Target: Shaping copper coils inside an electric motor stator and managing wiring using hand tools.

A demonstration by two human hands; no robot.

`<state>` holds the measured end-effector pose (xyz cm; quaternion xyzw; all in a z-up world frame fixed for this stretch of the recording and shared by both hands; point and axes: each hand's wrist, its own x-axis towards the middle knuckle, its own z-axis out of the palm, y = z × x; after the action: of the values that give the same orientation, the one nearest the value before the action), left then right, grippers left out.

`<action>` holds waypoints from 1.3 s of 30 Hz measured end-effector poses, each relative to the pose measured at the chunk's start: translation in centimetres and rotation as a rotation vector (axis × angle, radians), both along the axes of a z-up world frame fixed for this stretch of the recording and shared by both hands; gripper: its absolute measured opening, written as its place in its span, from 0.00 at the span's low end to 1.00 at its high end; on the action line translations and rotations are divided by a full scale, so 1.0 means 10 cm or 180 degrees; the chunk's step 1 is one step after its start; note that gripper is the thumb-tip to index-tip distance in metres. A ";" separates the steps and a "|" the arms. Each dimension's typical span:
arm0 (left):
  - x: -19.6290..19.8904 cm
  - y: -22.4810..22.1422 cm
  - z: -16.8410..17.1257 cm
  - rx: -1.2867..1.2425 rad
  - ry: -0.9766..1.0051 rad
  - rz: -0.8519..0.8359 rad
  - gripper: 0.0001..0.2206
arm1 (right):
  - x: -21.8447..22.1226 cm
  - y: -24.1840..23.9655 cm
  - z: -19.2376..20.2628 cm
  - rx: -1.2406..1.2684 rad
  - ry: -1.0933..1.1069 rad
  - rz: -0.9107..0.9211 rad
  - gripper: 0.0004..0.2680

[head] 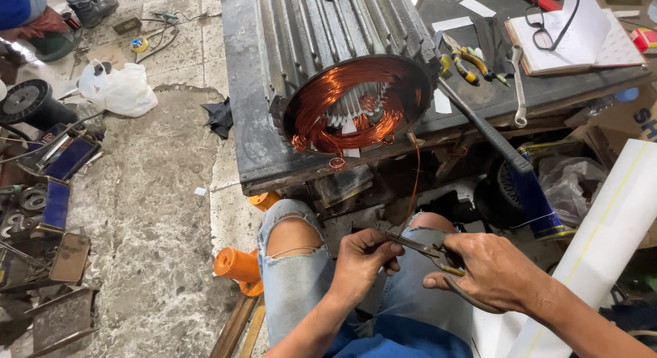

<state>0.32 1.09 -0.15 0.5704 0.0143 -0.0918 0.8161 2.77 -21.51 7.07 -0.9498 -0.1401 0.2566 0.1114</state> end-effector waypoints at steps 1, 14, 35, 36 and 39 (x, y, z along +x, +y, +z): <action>0.00 0.00 -0.01 -0.0029 0.0001 -0.0004 0.06 | 0.00 0.01 0.02 0.0022 0.0042 -0.0023 0.22; 0.02 0.01 -0.05 -0.0155 0.0000 -0.0040 0.06 | 0.01 0.03 -0.13 -0.0001 -0.0168 -0.0002 0.19; 0.06 0.34 -0.35 -0.0467 -0.0045 0.0554 0.13 | 0.81 -0.83 -0.08 -0.0149 -0.2545 -0.1475 0.30; 0.06 0.31 -0.35 -0.0465 -0.0071 0.0558 0.13 | 1.00 -0.77 0.07 -0.0137 -0.2570 -0.1473 0.30; 0.07 0.25 -0.31 -0.0373 -0.0033 0.0671 0.10 | 1.59 -0.56 0.39 -0.0695 -0.1868 -0.1694 0.30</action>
<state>1.02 3.63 -3.24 0.5175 0.0646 -0.0032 0.8532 18.65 -27.07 10.98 -0.9920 0.1127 -0.0496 0.0278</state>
